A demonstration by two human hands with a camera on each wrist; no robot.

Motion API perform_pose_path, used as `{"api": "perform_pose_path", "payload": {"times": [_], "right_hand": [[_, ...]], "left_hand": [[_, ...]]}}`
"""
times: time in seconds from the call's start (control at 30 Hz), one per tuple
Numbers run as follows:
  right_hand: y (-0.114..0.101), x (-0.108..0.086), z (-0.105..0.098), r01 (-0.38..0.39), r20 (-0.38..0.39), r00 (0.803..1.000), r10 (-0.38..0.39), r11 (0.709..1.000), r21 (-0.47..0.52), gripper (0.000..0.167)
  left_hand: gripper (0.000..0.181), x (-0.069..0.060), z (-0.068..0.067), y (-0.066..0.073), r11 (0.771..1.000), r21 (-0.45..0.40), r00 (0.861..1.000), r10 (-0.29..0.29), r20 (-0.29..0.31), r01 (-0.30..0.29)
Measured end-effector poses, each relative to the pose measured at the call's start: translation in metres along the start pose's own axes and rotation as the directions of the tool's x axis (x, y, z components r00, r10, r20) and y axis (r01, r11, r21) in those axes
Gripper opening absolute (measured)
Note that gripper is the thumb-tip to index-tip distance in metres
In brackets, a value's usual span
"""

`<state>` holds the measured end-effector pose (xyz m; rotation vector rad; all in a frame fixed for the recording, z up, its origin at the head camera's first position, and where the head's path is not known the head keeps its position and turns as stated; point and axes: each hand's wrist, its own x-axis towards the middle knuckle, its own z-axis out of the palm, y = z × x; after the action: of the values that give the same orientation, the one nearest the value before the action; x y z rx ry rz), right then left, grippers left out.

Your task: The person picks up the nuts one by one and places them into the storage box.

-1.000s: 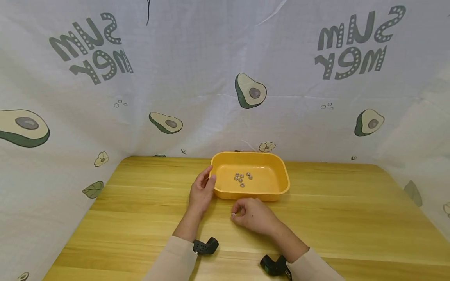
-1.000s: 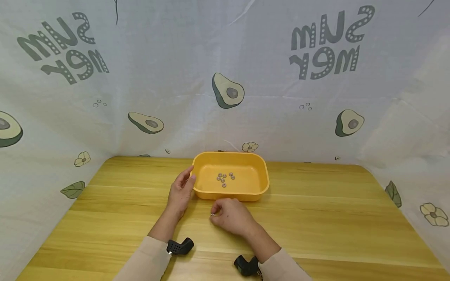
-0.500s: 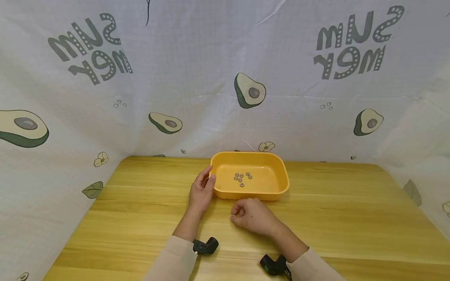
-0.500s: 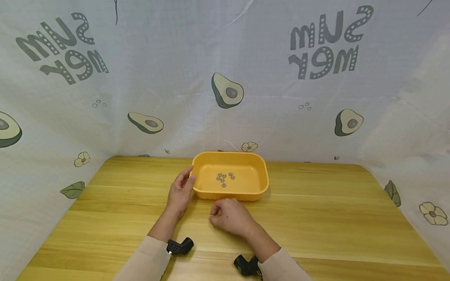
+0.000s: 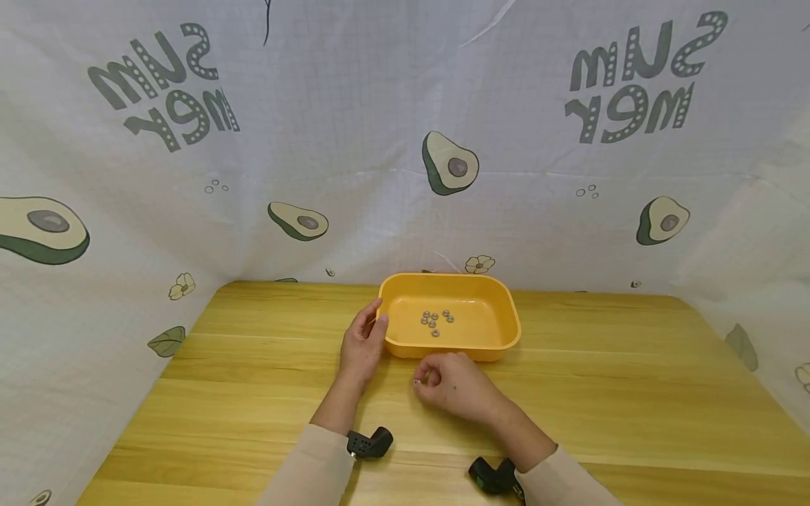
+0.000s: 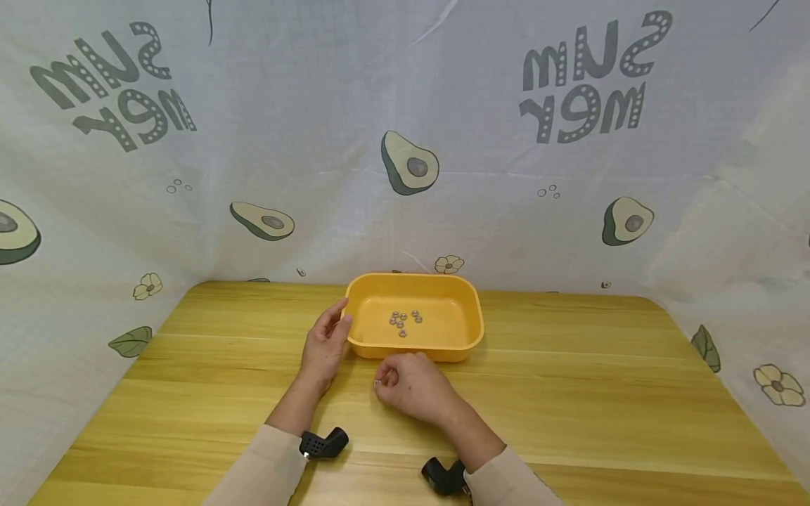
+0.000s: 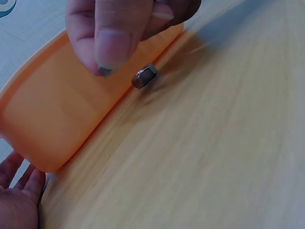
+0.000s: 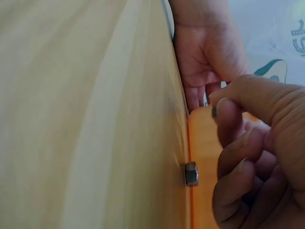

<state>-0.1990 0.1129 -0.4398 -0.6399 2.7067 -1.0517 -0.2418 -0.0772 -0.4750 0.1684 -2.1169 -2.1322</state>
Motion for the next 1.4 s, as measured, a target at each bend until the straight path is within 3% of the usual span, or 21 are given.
{"api": "perform_pose_path", "payload": {"times": [0.23, 0.4, 0.7, 0.83, 1.07, 1.4], "right_hand": [[-0.009, -0.001, -0.011, -0.060, -0.003, 0.998, 0.060, 0.996, 0.060, 0.005], [-0.013, 0.000, -0.022, -0.043, -0.050, 0.998, 0.048, 0.995, 0.092, 0.005], [-0.011, 0.007, -0.042, -0.050, -0.131, 0.990, 0.055, 0.998, 0.039, 0.006], [-0.008, 0.018, -0.052, -0.060, -0.158, 0.986, 0.061, 0.998, 0.007, 0.008], [0.007, 0.044, -0.067, -0.098, -0.132, 0.986, 0.099, 0.995, 0.014, 0.012], [0.031, 0.078, -0.068, -0.146, -0.116, 0.983, 0.143, 0.989, -0.025, 0.013]], "left_hand": [[0.042, 0.001, -0.001, 0.001, 1.000, -0.004, 1.000, -0.012, -0.005, 0.012], [0.042, 0.001, -0.002, 0.003, 1.000, -0.007, 1.000, -0.009, -0.010, 0.009], [0.043, 0.001, -0.005, 0.002, 1.000, -0.006, 1.000, -0.007, -0.011, 0.007], [0.043, 0.002, -0.005, 0.001, 1.000, -0.014, 1.000, -0.015, -0.005, 0.015], [0.042, 0.002, -0.004, 0.000, 1.000, -0.012, 1.000, -0.010, -0.005, 0.010], [0.041, 0.003, -0.001, 0.000, 1.000, -0.024, 1.000, -0.003, -0.001, 0.003]]}}
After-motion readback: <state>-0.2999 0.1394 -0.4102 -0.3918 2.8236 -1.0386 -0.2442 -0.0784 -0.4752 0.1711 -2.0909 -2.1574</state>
